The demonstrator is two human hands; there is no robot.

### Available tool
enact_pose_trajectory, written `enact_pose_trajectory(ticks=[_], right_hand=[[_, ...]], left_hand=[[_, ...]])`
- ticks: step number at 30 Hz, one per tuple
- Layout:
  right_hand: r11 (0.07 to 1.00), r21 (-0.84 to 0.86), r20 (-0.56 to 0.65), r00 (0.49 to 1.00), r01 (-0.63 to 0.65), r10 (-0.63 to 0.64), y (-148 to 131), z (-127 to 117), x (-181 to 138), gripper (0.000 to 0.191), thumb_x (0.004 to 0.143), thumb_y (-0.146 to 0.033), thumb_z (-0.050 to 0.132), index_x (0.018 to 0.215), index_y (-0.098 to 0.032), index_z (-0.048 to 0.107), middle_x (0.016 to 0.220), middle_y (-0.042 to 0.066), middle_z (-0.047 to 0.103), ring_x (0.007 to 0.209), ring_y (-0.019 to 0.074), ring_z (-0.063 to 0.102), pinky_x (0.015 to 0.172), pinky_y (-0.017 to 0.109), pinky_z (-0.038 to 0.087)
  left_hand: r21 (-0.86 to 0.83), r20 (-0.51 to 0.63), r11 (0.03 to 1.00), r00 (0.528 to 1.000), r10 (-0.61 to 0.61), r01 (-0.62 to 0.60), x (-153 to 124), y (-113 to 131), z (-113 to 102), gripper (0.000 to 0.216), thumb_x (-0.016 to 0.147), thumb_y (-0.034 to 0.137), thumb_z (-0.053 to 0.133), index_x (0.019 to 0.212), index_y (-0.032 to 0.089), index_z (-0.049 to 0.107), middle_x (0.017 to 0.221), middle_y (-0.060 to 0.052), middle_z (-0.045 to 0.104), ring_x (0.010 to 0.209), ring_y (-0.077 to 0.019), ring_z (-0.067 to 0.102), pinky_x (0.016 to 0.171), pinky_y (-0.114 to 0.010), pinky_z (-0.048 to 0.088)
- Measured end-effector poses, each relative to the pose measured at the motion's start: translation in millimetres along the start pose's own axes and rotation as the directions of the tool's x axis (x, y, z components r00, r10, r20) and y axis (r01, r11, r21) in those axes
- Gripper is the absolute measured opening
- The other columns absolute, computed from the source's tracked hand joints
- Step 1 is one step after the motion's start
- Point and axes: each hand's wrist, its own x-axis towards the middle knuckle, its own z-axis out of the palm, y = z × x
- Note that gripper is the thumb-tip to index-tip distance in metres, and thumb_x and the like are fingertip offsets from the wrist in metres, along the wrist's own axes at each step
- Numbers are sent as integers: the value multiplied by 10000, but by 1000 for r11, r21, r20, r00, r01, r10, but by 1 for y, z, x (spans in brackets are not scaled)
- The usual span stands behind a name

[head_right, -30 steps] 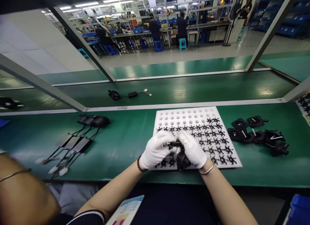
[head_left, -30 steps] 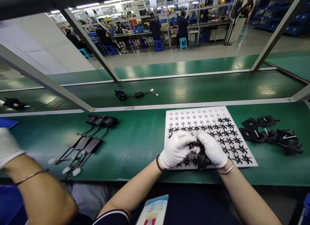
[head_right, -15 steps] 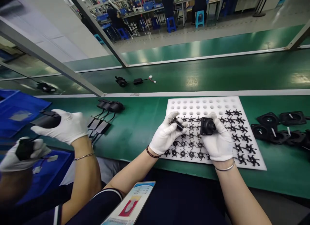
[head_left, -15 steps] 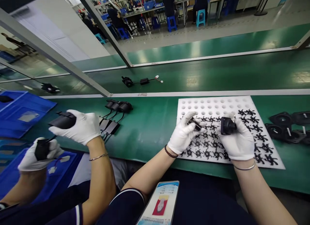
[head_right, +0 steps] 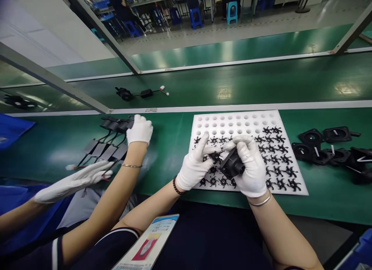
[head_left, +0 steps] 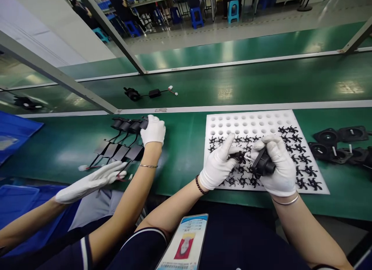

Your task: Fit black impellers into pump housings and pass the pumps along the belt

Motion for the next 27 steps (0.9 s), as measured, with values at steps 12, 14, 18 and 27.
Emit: enact_pose_trajectory(ticks=[12,14,18,27], right_hand=[[999,39,-5,1000,24,-23,5,-7,4,71,939,-319,613,962,-271,659,893,12,612,840,138,645,730,266,575],[997,78,23,1000,-9,7,4,-8,5,66,925,-325,631,937,-267,660,859,6,601,772,117,619,655,228,551],[995,88,70,997,-37,31,1,-9,7,88,914,-346,648,918,-260,664,813,-2,587,672,97,568,613,219,516],[998,47,59,997,-53,50,-2,-5,11,79,904,-320,664,904,-241,674,796,-7,607,638,92,596,574,201,503]], left_hand=[[88,94,963,965,245,-253,3,-1,-6,571,906,147,540,1460,218,421,1198,-70,713,1128,-201,662,1026,-364,517],[131,137,961,964,227,-245,5,0,-8,476,906,226,604,1375,214,524,1155,-71,723,1051,-204,685,953,-342,551],[143,206,955,951,230,-261,5,-2,-8,345,892,340,667,1211,209,650,1070,-57,734,954,-185,697,889,-300,566],[108,159,973,970,185,-203,6,-7,-10,515,835,337,737,1314,212,596,1101,-66,733,1011,-215,702,934,-342,571]])
